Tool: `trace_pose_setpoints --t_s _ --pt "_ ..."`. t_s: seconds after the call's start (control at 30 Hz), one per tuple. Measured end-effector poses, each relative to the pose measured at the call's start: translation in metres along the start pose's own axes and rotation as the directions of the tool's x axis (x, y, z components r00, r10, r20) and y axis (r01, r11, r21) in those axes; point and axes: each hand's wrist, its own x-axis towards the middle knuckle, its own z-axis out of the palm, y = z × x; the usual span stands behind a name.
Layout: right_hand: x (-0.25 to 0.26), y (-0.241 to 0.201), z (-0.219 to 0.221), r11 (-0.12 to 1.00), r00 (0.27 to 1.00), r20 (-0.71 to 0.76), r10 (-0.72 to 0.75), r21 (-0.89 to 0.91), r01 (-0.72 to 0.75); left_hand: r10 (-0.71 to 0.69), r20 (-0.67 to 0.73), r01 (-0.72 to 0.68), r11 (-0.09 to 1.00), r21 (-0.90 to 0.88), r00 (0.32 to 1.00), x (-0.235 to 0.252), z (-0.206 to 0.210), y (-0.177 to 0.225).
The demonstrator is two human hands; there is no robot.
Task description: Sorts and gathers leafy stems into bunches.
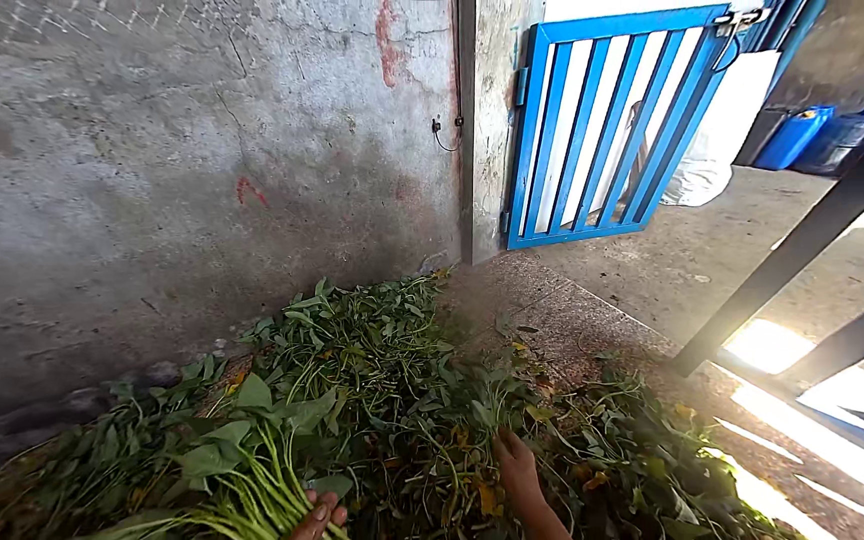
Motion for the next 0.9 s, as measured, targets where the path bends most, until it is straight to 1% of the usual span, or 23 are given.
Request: trace_pose_setpoints --t_s 0.07,0.13,0.17,0.23,0.37,0.43,0.57,0.7,0.8,0.9 --pt "-0.018 -0.019 0.002 0.994 0.999 0.031 0.009 0.112 -0.013 -0.010 -0.023 0.011 1.000 0.026 1.000 -0.003 0.005 0.000" --pt "-0.041 -0.042 0.007 0.955 0.996 0.087 -0.014 0.295 -0.013 -0.005 -0.023 0.007 0.999 0.050 1.000 -0.006 0.007 -0.003" --pt "-0.053 -0.051 0.008 0.934 0.992 0.116 -0.042 0.358 -0.002 0.005 -0.021 -0.003 0.998 0.055 1.000 -0.007 0.008 -0.004" --pt "-0.075 -0.063 0.011 0.913 0.975 0.175 -0.134 0.405 0.053 0.024 -0.017 -0.023 0.997 0.072 1.000 -0.010 0.010 -0.008" --pt "-0.118 -0.091 0.021 0.880 0.911 0.301 -0.281 0.460 0.120 0.034 -0.046 -0.031 0.997 0.066 0.998 -0.016 0.015 -0.008" --pt "-0.138 -0.103 0.026 0.873 0.881 0.314 -0.354 0.449 0.190 0.047 -0.053 -0.045 0.998 0.046 0.997 -0.021 0.016 -0.007" --pt "-0.169 -0.115 0.044 0.804 0.785 0.233 -0.574 0.342 0.487 0.115 -0.037 -0.116 0.993 -0.023 0.993 -0.028 0.014 0.002" --pt "-0.189 -0.117 0.059 0.720 0.685 0.235 -0.690 0.124 0.683 0.164 0.025 -0.160 0.981 -0.111 0.986 -0.032 0.008 0.014" --pt "-0.200 -0.115 0.067 0.642 0.614 0.246 -0.750 0.049 0.765 0.193 0.026 -0.189 0.974 -0.122 0.981 -0.033 0.002 0.020" --pt "-0.205 -0.113 0.070 0.611 0.571 0.290 -0.768 0.065 0.789 0.192 0.067 -0.185 0.977 -0.104 0.979 -0.029 -0.009 0.021"
